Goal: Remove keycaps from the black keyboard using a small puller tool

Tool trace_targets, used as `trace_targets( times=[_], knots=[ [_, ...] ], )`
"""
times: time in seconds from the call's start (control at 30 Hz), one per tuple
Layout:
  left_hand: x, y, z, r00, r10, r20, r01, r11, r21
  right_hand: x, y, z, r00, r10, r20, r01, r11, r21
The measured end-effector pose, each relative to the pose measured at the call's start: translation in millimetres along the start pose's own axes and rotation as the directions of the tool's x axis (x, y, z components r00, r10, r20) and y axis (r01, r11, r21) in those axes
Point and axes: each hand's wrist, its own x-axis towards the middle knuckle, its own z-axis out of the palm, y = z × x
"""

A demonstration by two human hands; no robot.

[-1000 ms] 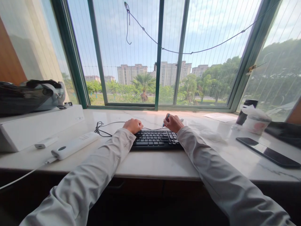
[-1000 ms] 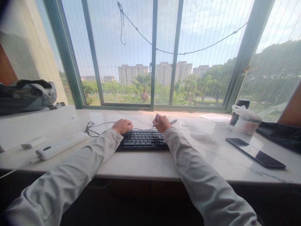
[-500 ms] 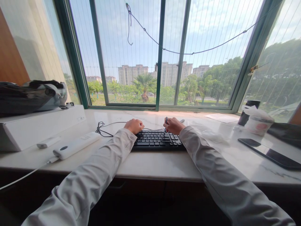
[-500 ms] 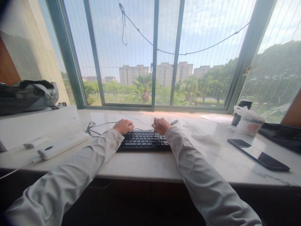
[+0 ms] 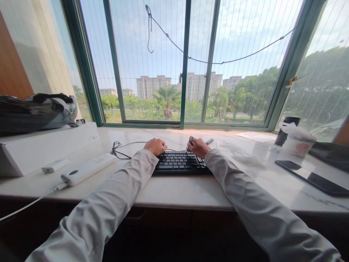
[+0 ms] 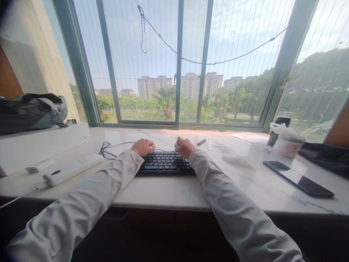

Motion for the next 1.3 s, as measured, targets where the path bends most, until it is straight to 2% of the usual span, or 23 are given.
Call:
trace_targets(
  times=[0.2, 0.43, 0.6, 0.77, 1.0, 1.3],
  knots=[
    [0, 1, -0.2, 1.0, -0.008, 0.005, 0.008, 1.0, 0.005, 0, -5, -5, 0.998, -0.038, 0.05, 0.044, 0.993, -0.109],
    [-1, 2, -1.1, 1.0, -0.009, 0.003, 0.009, 1.0, 0.005, -4, -14, -13, 0.973, -0.148, 0.177, 0.2, 0.923, -0.327],
    [-2, 2, -2.6, 1.0, -0.004, 0.005, 0.004, 1.0, 0.001, -6, -19, -18, 0.981, -0.12, 0.15, 0.151, 0.964, -0.218],
    [-2, 1, -2.6, 1.0, -0.003, 0.012, 0.003, 1.0, 0.003, -7, -13, -30, 0.97, -0.11, 0.219, 0.137, 0.984, -0.111],
    [-2, 0, -2.9, 1.0, -0.001, 0.017, 0.001, 1.0, 0.003, -6, 1, -36, 0.961, -0.163, 0.225, 0.192, 0.975, -0.113],
    [-1, 1, -1.9, 1.0, -0.016, 0.016, 0.016, 1.0, -0.004, -11, -18, -27, 0.986, -0.035, 0.162, 0.055, 0.991, -0.124]
  ],
)
